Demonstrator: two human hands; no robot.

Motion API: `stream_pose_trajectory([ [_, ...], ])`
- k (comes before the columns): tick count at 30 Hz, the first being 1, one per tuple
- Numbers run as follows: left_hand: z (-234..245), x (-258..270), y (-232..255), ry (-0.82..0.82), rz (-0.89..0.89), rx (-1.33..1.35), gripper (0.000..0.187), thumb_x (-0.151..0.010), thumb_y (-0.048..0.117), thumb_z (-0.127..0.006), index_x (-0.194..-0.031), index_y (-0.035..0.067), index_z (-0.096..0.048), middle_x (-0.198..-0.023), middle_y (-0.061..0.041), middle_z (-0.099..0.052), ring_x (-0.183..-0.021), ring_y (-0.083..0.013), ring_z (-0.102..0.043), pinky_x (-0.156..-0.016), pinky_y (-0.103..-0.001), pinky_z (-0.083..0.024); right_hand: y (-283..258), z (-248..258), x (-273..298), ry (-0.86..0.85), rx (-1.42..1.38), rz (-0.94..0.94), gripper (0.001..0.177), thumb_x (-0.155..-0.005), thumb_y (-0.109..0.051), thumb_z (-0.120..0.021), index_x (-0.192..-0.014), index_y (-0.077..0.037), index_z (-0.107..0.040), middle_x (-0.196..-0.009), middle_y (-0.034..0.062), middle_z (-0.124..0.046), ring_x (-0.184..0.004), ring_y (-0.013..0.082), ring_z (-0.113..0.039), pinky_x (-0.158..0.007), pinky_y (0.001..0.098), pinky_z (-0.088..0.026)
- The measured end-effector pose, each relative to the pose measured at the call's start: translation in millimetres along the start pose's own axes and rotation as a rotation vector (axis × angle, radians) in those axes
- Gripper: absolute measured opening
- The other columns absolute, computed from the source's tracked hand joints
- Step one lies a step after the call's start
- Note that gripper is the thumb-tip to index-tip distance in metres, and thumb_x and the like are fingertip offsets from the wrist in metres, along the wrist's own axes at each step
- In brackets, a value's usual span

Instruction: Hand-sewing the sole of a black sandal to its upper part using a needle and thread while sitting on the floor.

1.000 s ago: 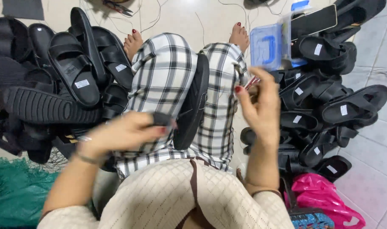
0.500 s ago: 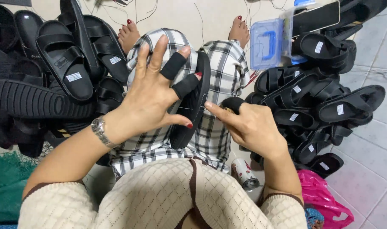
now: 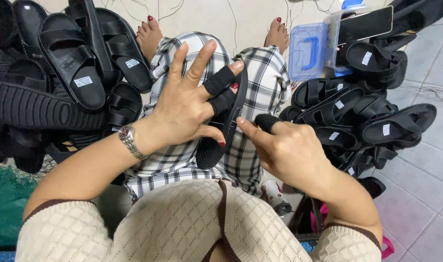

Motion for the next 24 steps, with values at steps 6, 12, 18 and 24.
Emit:
stream_pose_trajectory([
  [6,0.7,2.7,-0.9,0.103,-0.023,-0.029,0.106,-0.076,0.091,-0.074,-0.132,0.001,-0.077,-0.161,-0.019,-0.045,-0.146,-0.055,-0.007,-0.117,-0.072,-0.002,11.8,4.5,-12.6,0.046,-0.318,-0.023,0.043,-0.089,-0.01,-0.076,-0.131,-0.014,-0.071,-0.058,0.004,-0.052,-0.045,0.0171,-0.046,-0.048,0.0329,-0.044],
  [12,0.4,2.9,2.1,0.095,-0.044,-0.062,0.115,-0.071,0.092,-0.077,-0.136,-0.003,-0.076,-0.162,-0.021,-0.044,-0.146,-0.0543,-0.006,-0.117,-0.072,-0.004,-10.4,-1.0,-3.2,0.161,0.255,0.094,0.052,-0.089,-0.005,-0.063,-0.139,-0.014,-0.064,-0.051,-0.0006,-0.042,-0.043,0.0187,-0.046,-0.033,0.0357,-0.036],
  [18,-7.7,10.3,3.4,0.033,0.056,-0.12,0.124,-0.082,0.102,-0.039,-0.162,0.009,-0.053,-0.167,-0.017,-0.017,-0.148,-0.049,0.003,-0.12,-0.065,0.007,2.8,7.5,-11.6,0.165,-0.302,0.017,0.038,-0.097,-0.015,-0.071,-0.133,-0.006,-0.064,-0.064,0.0079,-0.062,-0.049,0.02,-0.059,-0.049,0.0346,-0.051],
  [24,28.9,43.7,33.5,0.222,0.391,0.702,0.011,-0.085,0.014,-0.082,-0.086,0.012,-0.071,-0.134,-0.019,-0.064,-0.116,-0.0304,-0.066,-0.103,-0.043,-0.049,-13.1,-19.7,5.4,0.314,0.284,-0.082,0.021,-0.103,-0.015,-0.06,-0.084,-0.014,-0.051,-0.062,0.0015,-0.04,-0.052,0.0233,-0.047,-0.043,0.0389,-0.035],
])
Point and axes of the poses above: each hand's wrist, its own x-axis away from the middle knuckle, its own z-axis out of the back of the hand, y = z × x, the point moved 4 cm from there along -x, towards the middle knuckle
